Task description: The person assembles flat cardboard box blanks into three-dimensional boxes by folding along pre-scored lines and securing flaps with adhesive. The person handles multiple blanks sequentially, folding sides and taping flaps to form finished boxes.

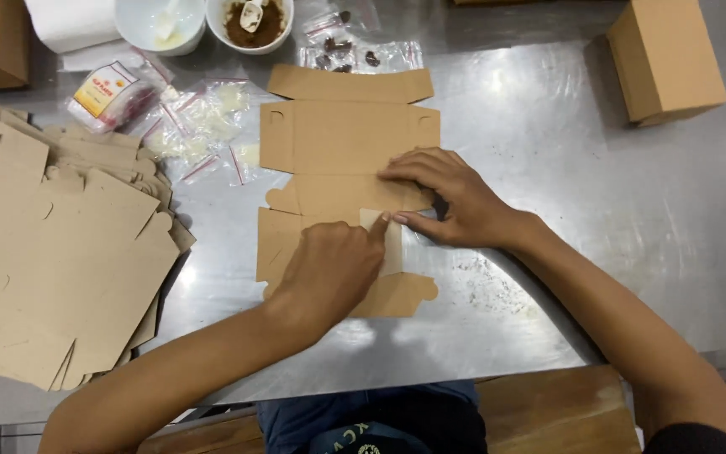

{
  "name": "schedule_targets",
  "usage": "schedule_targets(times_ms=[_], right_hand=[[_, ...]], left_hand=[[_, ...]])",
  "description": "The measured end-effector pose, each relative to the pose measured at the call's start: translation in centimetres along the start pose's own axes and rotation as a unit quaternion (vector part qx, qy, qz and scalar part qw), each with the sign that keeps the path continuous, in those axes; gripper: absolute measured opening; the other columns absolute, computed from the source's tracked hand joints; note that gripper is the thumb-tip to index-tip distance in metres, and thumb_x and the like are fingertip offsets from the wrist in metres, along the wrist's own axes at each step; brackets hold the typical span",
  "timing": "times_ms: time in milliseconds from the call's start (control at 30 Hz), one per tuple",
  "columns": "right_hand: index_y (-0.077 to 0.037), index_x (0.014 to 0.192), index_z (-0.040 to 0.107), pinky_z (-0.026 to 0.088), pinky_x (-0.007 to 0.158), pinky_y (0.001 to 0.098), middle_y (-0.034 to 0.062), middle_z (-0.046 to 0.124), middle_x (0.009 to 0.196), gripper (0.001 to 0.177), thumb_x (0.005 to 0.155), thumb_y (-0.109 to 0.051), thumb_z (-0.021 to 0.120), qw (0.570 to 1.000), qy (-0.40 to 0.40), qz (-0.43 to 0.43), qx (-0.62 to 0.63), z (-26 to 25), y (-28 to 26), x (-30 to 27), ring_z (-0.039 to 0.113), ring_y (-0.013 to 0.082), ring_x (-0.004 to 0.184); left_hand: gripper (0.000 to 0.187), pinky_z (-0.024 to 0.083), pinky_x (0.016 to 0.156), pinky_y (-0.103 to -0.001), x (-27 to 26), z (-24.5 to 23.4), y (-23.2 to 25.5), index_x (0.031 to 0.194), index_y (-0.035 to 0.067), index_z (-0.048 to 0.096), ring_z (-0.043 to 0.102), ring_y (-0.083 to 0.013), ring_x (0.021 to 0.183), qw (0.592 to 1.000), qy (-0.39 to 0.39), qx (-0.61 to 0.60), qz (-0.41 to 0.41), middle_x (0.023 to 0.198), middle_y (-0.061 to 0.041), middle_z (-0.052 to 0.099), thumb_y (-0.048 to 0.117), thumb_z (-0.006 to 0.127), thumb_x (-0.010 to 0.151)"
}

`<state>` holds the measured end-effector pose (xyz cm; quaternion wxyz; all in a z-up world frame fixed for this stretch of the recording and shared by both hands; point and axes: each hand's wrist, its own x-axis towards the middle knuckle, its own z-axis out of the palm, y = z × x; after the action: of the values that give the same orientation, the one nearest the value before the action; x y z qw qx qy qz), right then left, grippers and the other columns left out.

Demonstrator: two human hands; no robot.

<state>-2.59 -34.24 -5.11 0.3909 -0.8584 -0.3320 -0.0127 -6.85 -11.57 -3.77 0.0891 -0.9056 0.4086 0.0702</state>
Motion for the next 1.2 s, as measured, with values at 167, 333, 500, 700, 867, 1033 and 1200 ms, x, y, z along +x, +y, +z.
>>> schedule_targets(times_ms=[167,333,500,700,867,1033,1200], right_hand=[[-0.01,0.135,0.066,0.037,0.117,0.0507,0.0086,0.07,0.129,0.045,0.093,-0.024,0.077,1.0,-0.001,0.0,0.004,0.2,-0.3,0.0,0.059,0.033,0.133],[-0.007,0.135,0.065,0.034,0.119,0.0538,0.0116,0.069,0.13,0.053,0.089,-0.026,0.082,1.0,-0.012,0.002,-0.009,-0.2,-0.7,0.2,0.058,0.0358,0.135],[-0.005,0.143,0.058,0.031,0.122,0.0545,0.0109,0.066,0.134,0.082,0.076,-0.037,0.093,1.0,-0.025,-0.01,-0.013,-0.3,-1.0,0.2,0.054,0.0358,0.138],[-0.003,0.149,0.049,0.029,0.122,0.058,0.0123,0.063,0.136,0.103,0.069,-0.046,0.097,0.999,-0.038,-0.021,-0.018,-0.4,-1.6,0.3,0.053,0.0362,0.137],[-0.002,0.153,0.045,0.027,0.123,0.0576,0.0117,0.062,0.137,0.11,0.068,-0.05,0.096,0.999,-0.04,-0.025,-0.021,-0.4,-1.6,0.2,0.052,0.0349,0.137],[-0.002,0.154,0.043,0.027,0.123,0.0574,0.0117,0.061,0.138,0.102,0.074,-0.041,0.093,0.998,-0.048,-0.022,-0.019,-0.4,-1.3,0.2,0.051,0.0343,0.138],[-0.002,0.155,0.044,0.028,0.122,0.0574,0.012,0.063,0.137,0.09,0.081,-0.032,0.086,0.999,-0.044,-0.01,-0.012,-0.4,-1.1,0.1,0.052,0.0344,0.137]], left_hand=[[0.058,0.056,0.043,-0.044,-0.2,-1.6,-0.1,0.133,-0.003,0.065,0.07,-0.0198,0.052,1.0,-0.015,-0.022,0.012,0.058,-0.007,0.07,0.024,0.08,0.084],[0.058,0.056,0.042,-0.052,0.2,-1.5,-0.1,0.131,-0.01,0.065,0.069,-0.0242,0.047,0.998,-0.024,-0.043,0.034,0.053,-0.012,0.068,0.023,0.08,0.085],[0.063,0.057,0.043,-0.053,0.4,-2.0,0.0,0.133,-0.013,0.062,0.071,-0.0258,0.049,0.997,-0.044,-0.057,0.012,0.054,-0.013,0.068,0.029,0.076,0.089],[0.064,0.057,0.044,-0.051,1.2,-1.0,-0.2,0.133,-0.013,0.063,0.068,-0.0232,0.045,0.998,-0.033,-0.057,0.022,0.05,-0.011,0.065,0.031,0.075,0.089],[0.066,0.058,0.044,-0.048,0.6,-2.3,0.1,0.136,-0.013,0.061,0.068,-0.0214,0.046,0.997,-0.053,-0.06,0.007,0.051,-0.011,0.066,0.032,0.074,0.09],[0.065,0.058,0.046,-0.05,0.4,-2.7,0.2,0.136,-0.011,0.062,0.069,-0.0222,0.046,0.997,-0.047,-0.054,0.006,0.051,-0.011,0.066,0.033,0.073,0.09],[0.065,0.058,0.049,-0.053,0.4,-1.5,0.5,0.137,-0.01,0.062,0.071,-0.0238,0.049,0.998,-0.041,-0.055,-0.007,0.053,-0.01,0.067,0.034,0.073,0.09]])
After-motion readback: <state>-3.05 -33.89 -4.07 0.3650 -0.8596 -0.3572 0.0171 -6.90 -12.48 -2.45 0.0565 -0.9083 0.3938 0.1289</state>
